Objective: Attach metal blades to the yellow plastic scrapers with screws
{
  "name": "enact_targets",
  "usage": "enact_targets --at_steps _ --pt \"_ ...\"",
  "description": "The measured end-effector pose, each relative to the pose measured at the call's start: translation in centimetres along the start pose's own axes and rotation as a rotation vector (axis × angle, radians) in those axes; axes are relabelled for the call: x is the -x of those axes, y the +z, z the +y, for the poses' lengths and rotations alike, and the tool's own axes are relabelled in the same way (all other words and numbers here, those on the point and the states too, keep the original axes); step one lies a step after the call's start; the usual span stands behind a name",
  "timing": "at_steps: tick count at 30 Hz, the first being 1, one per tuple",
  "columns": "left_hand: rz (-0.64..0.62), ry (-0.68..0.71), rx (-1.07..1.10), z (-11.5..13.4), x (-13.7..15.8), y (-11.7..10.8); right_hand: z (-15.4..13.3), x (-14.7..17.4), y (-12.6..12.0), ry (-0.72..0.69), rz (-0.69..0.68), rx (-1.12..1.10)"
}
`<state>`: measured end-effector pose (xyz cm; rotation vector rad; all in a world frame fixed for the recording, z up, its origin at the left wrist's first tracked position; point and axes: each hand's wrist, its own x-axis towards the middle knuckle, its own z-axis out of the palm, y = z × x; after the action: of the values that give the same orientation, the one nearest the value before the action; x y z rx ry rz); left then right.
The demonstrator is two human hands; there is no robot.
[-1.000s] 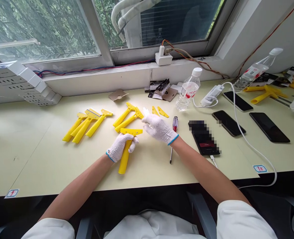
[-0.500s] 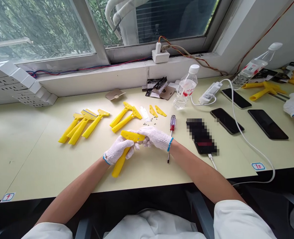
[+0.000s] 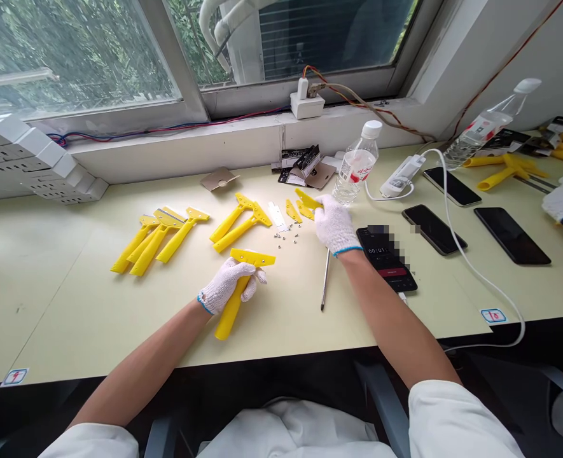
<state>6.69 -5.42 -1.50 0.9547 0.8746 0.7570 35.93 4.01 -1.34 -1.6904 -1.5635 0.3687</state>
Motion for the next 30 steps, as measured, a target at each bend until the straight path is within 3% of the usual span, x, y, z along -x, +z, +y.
enact_targets --at_steps 7,12,14,17,21,25,30 --pt "0.01 -0.034 -0.056 -0.1 -0.1 0.0 2.3 -1.9 0.9 0.035 -0.067 0.209" --pt "0.003 -0.046 -0.07 0.1 0.0 0.2 -0.1 0.7 1.5 -0.21 0.074 0.248" --pt "0.006 -0.05 -0.07 0.2 0.0 0.2 -1.5 2.6 1.6 -0.327 0.029 0.13" --pt "0.018 -0.053 -0.061 0.3 0.0 0.3 -3.3 5.1 1.7 -0.503 -0.158 -0.053" --pt "0.035 -0.053 -0.068 0.2 -0.1 0.2 -4.4 6.9 2.1 -0.651 -0.321 -0.167" --pt "0.048 -0.046 -0.085 0.2 -0.1 0.1 -4.2 7.2 2.8 -0.737 -0.346 -0.163" --pt "0.087 -0.065 -0.128 0.1 -0.2 0.3 -3.7 7.3 3.4 -0.739 -0.348 -0.125"
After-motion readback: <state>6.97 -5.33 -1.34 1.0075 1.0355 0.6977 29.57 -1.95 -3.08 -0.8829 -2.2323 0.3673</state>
